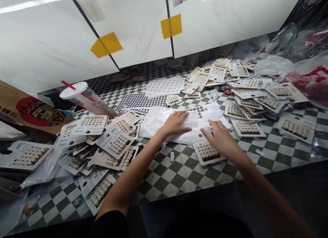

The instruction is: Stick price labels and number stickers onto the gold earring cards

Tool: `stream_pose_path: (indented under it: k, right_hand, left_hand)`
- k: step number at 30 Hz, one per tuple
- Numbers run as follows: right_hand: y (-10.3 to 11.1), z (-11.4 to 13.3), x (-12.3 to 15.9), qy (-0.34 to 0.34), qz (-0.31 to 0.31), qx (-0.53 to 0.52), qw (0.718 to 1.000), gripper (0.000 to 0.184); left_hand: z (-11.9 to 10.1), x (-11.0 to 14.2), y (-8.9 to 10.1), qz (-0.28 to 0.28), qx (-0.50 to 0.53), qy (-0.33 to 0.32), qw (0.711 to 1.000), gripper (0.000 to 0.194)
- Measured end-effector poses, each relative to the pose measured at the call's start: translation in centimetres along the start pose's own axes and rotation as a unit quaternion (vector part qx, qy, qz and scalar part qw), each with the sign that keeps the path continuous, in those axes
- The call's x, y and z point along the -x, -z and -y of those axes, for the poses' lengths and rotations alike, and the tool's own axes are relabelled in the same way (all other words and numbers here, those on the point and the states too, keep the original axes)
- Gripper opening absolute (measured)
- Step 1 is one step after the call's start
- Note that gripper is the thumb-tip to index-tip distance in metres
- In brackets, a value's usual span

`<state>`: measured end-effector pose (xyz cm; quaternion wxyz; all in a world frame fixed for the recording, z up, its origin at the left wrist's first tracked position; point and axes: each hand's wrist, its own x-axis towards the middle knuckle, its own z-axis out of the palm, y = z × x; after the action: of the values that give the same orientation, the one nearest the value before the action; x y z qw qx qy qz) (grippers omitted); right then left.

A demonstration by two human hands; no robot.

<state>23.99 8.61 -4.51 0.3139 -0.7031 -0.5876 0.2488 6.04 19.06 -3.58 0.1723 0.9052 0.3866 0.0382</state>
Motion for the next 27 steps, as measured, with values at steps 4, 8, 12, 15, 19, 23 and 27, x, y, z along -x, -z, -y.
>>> stream_pose_path:
  k: [4, 8, 12, 15, 19, 23, 27]
  right_hand:
    - [0.5, 0.8, -5.7, -0.014, 0.058, -0.053, 0.997, 0.030]
    - [-0.3, 2.2, -7.9, -0.012, 0.131, -0.152, 0.980, 0.026]
    - [-1.5, 2.4, -7.9, -0.004, 0.156, -0.248, 0.956, 0.023]
    - [-2.1, 2.2, -7.6, 0.014, 0.154, -0.289, 0.945, 0.024]
    - [-2.3, 2.5, -7.4, 0.032, 0.150, -0.305, 0.940, 0.021]
    - [-2.3, 2.7, -7.1, 0.026, 0.145, -0.297, 0.944, 0.012]
    - [-1.9, 2.5, -7.0, 0.002, 0.076, -0.270, 0.960, 0.015]
  left_hand:
    - [-0.2, -0.1, -0.6, -0.043, 0.004, 0.005, 0.999, 0.063]
    - [-0.1, -0.5, -1.0, -0.085, 0.018, 0.016, 0.996, 0.051]
    - [0.4, -0.4, -0.7, -0.117, 0.074, 0.006, 0.990, 0.036]
    - [1.0, -0.3, 0.2, -0.131, 0.177, -0.009, 0.975, 0.027]
    - [1.5, -0.4, 1.4, -0.138, 0.273, -0.005, 0.952, 0.021]
    - [1.9, -0.3, 2.2, -0.216, 0.298, 0.051, 0.928, 0.015]
    - [2.1, 0.1, 2.6, -0.386, 0.237, 0.120, 0.883, 0.016]
